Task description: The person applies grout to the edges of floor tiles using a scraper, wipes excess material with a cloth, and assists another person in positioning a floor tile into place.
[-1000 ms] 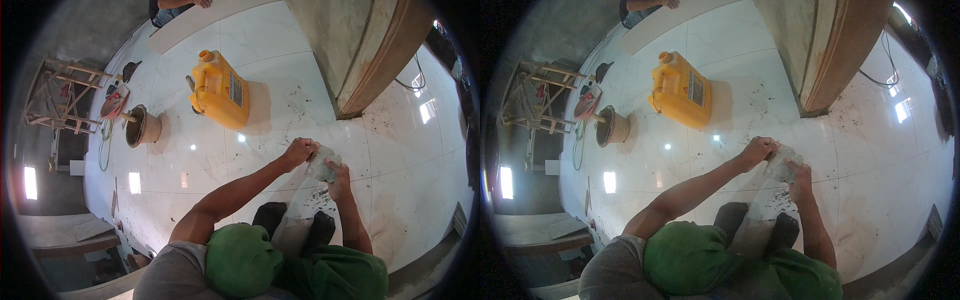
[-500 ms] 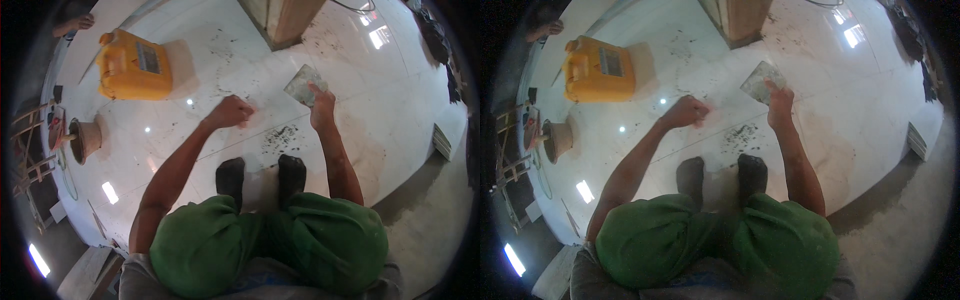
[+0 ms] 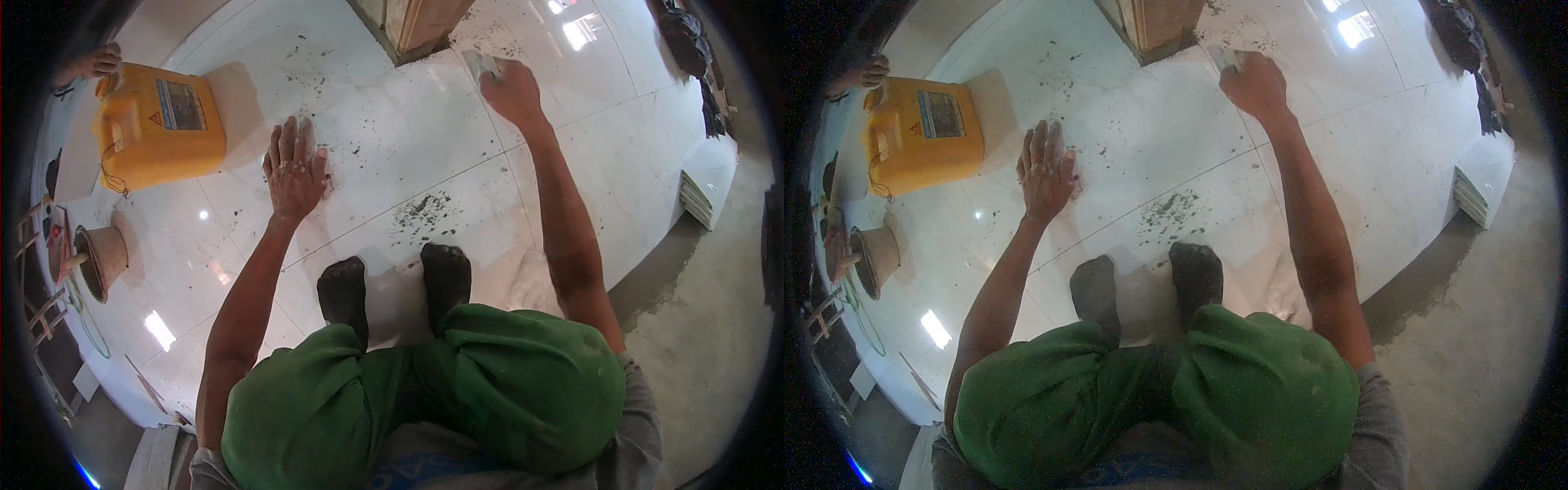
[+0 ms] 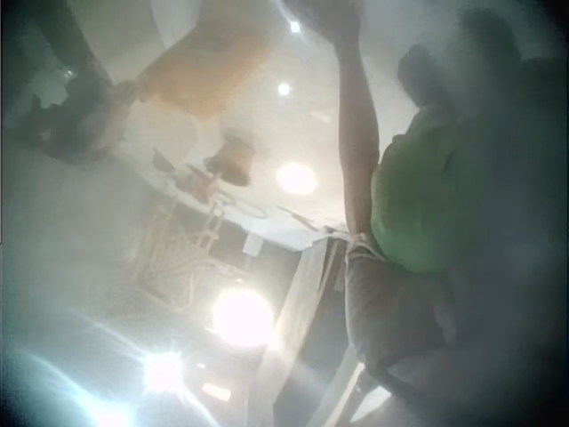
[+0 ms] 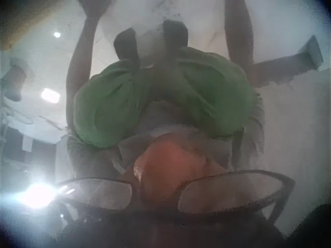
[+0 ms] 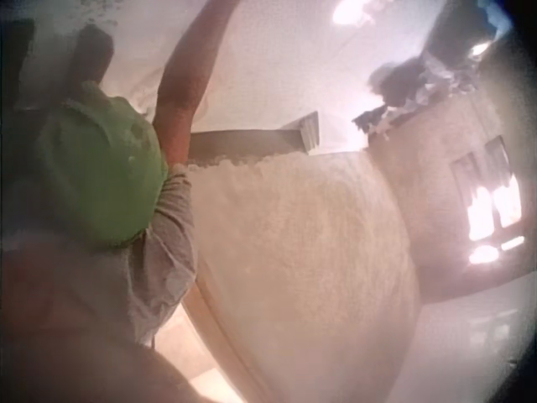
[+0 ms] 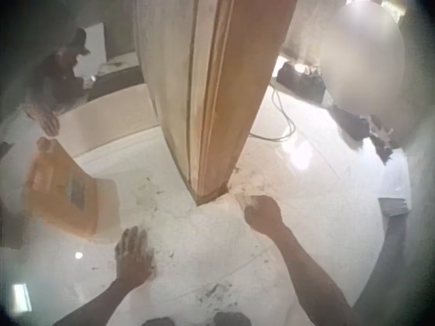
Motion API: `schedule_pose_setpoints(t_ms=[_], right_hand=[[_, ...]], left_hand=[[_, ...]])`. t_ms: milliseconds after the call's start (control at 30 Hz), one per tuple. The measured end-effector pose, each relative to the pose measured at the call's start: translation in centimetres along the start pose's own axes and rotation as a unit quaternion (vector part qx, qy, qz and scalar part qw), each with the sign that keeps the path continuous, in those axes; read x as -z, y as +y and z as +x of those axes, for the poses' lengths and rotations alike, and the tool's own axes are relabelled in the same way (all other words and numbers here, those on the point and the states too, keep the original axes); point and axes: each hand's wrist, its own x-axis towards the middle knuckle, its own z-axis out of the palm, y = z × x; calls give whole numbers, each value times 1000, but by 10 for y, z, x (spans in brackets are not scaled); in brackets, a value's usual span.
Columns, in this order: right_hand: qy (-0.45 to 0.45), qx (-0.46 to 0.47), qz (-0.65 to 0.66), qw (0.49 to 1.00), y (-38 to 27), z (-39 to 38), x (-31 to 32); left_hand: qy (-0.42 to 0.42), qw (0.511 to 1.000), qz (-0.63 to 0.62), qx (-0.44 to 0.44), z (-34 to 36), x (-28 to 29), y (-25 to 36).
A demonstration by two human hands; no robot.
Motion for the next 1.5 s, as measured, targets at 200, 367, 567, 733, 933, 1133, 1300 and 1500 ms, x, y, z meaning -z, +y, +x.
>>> schedule_pose_setpoints(t_ms=[200,367,567,733,933,1133,1300,1500], right_hand=[[47,116,-246,961,-29,14,-7],[61,188,-239,951,-35,3,-35],[71,147,-253,954,-45,-1,-42],[-1,158,-238,958,-76,-20,-50],[77,146,-256,952,-66,-14,-60],[21,206,-179,962,-114,-38,-77],[13,158,-239,958,-97,-28,-88],[-51,264,-41,962,-138,-80,-80]], left_hand=[[-2,999,-6,32,5,-4,5],[-21,999,-7,43,4,-2,-2],[-14,999,-27,44,6,-2,-2],[-13,998,-39,53,6,0,-4],[-5,997,-64,48,7,0,-1],[-5,997,-47,57,4,3,-5],[-46,996,-28,66,-3,-7,-5],[14,996,-69,60,16,16,-2]])
